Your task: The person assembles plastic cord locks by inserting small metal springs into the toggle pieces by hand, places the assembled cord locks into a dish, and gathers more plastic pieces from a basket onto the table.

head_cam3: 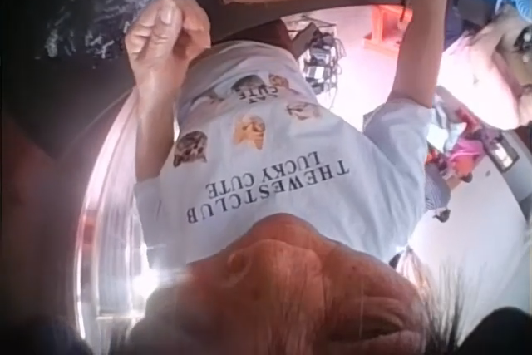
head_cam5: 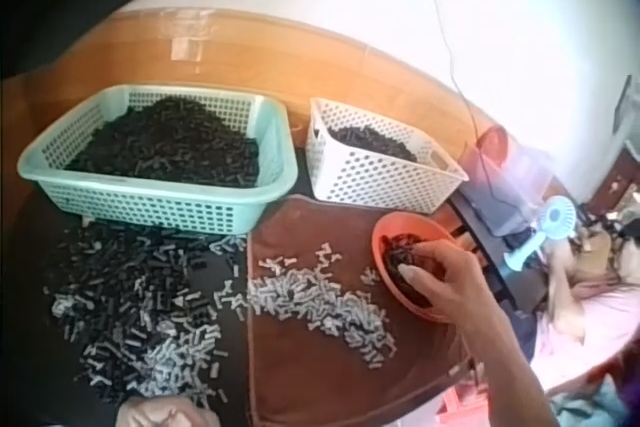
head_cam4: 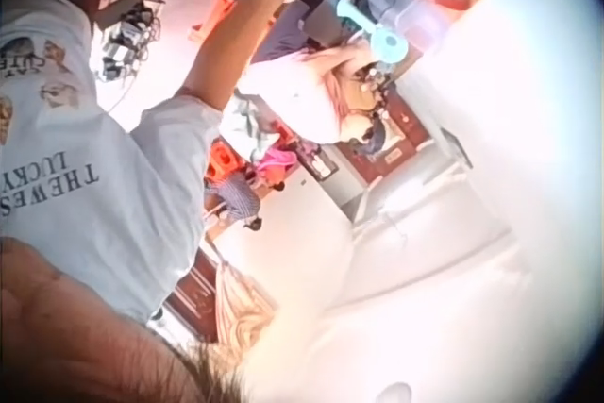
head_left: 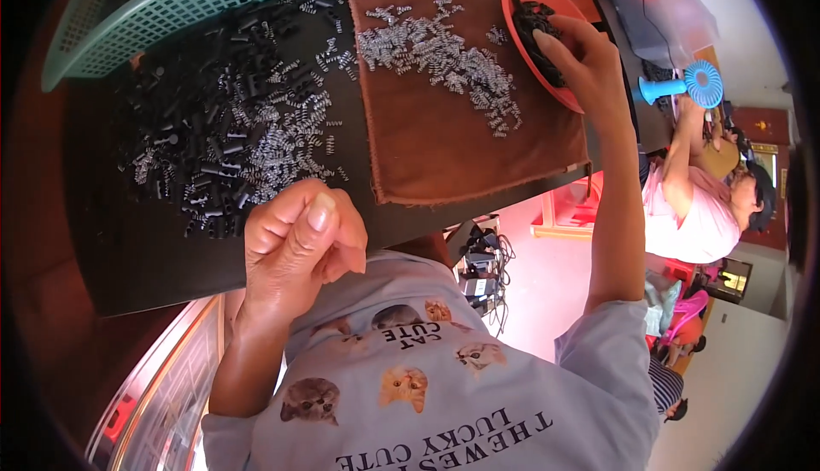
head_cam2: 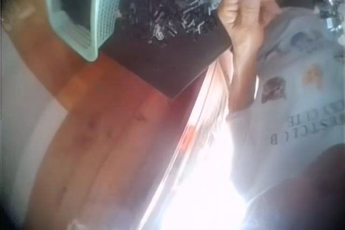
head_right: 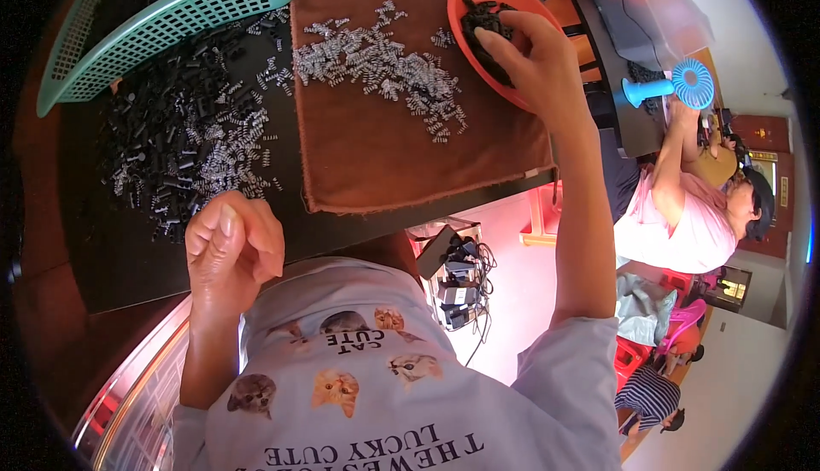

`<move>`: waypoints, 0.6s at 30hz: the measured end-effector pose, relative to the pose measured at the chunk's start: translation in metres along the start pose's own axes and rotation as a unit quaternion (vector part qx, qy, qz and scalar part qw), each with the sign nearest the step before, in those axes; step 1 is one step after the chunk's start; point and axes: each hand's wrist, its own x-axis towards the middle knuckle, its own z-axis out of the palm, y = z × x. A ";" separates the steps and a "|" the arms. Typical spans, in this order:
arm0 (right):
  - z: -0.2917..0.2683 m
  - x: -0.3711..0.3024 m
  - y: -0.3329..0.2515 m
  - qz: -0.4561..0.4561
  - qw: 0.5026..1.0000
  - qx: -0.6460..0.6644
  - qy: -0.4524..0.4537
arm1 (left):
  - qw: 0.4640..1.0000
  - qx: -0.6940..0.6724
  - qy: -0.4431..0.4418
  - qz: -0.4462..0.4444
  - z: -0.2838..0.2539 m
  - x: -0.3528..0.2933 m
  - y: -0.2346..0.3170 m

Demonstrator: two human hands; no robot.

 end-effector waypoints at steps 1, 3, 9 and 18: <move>-0.002 0.003 0.007 -0.011 1.000 -0.002 -0.005 | 1.000 0.012 0.006 0.003 0.001 0.000 0.000; -0.002 0.001 0.009 -0.023 1.000 -0.004 -0.008 | 1.000 0.026 0.011 0.006 0.001 -0.001 0.000; 0.003 -0.019 -0.042 -0.142 0.986 0.012 -0.090 | 0.995 0.088 0.006 0.037 0.000 -0.007 -0.002; 0.006 -0.028 -0.045 -0.182 0.965 -0.097 -0.163 | 0.987 0.154 -0.014 0.035 0.004 -0.010 -0.005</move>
